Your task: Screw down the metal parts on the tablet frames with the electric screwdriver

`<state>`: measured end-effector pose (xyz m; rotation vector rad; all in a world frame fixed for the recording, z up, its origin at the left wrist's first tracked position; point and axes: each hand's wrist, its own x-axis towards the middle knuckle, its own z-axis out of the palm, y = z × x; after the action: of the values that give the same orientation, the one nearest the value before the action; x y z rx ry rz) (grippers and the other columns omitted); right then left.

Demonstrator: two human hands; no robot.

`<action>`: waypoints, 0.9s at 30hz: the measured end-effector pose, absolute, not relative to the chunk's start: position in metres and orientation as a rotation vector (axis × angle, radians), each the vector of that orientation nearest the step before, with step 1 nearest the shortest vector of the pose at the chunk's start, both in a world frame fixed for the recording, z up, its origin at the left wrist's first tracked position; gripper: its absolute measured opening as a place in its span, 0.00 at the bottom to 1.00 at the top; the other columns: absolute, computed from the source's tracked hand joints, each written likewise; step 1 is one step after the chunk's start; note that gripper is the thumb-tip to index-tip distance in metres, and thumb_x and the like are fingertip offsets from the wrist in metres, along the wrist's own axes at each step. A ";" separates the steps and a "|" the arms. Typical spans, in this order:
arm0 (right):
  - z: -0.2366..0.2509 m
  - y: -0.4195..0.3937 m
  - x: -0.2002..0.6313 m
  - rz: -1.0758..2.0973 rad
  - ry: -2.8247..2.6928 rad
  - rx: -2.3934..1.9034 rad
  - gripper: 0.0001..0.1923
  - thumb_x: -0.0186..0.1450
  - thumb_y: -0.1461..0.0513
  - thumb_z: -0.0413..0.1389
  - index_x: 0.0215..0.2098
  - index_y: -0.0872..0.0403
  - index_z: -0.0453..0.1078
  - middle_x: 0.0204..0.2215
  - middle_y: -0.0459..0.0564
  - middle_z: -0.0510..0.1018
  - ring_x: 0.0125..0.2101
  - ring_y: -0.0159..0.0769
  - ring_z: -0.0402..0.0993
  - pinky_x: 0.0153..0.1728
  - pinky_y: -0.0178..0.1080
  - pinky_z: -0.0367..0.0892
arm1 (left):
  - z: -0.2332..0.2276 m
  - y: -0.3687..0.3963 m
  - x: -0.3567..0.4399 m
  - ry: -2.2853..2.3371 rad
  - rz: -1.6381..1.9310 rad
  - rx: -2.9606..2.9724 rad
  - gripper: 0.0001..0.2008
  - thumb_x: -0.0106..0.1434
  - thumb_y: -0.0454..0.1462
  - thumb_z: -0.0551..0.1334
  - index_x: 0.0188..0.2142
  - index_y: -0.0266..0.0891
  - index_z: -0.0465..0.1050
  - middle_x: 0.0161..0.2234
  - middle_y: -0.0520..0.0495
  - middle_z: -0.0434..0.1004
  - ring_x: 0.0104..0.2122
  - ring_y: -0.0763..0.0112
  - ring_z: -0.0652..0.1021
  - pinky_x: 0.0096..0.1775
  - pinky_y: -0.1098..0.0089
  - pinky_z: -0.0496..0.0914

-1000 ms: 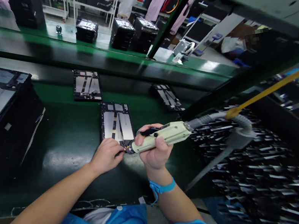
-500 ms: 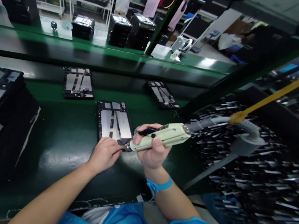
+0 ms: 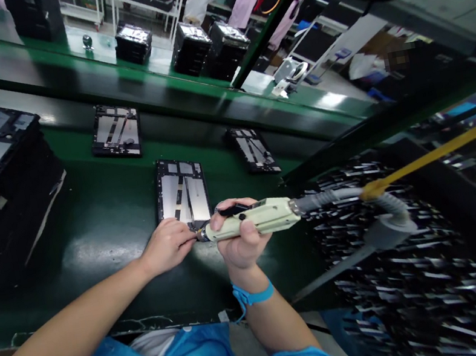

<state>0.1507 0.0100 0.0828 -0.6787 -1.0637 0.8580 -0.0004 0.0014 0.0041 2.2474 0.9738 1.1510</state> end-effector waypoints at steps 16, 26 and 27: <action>0.083 0.011 0.151 0.841 -1.048 -0.657 0.13 0.62 0.54 0.61 0.44 0.48 0.73 0.34 0.45 0.80 0.18 0.30 0.73 0.18 0.36 0.70 | 0.002 0.003 0.000 0.935 1.205 2.229 0.10 0.69 0.30 0.60 0.43 0.41 0.80 0.39 0.47 0.84 0.42 0.64 0.82 0.51 0.60 0.71; 0.083 0.012 0.149 0.800 -1.073 -0.670 0.13 0.63 0.53 0.60 0.44 0.49 0.71 0.33 0.45 0.80 0.17 0.30 0.72 0.19 0.37 0.70 | 0.001 0.003 0.000 0.930 1.218 2.227 0.10 0.69 0.30 0.60 0.42 0.40 0.80 0.39 0.46 0.85 0.43 0.64 0.82 0.51 0.59 0.72; 0.083 0.011 0.149 0.797 -1.071 -0.668 0.13 0.63 0.53 0.60 0.44 0.49 0.71 0.33 0.46 0.80 0.17 0.30 0.72 0.19 0.37 0.70 | 0.001 0.003 0.001 0.929 1.222 2.227 0.10 0.69 0.29 0.60 0.42 0.40 0.80 0.39 0.46 0.85 0.43 0.64 0.82 0.51 0.59 0.72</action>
<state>0.1489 0.0115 0.0827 -0.6682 -1.0713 0.7967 0.0005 0.0032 0.0010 2.2275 0.9293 1.2215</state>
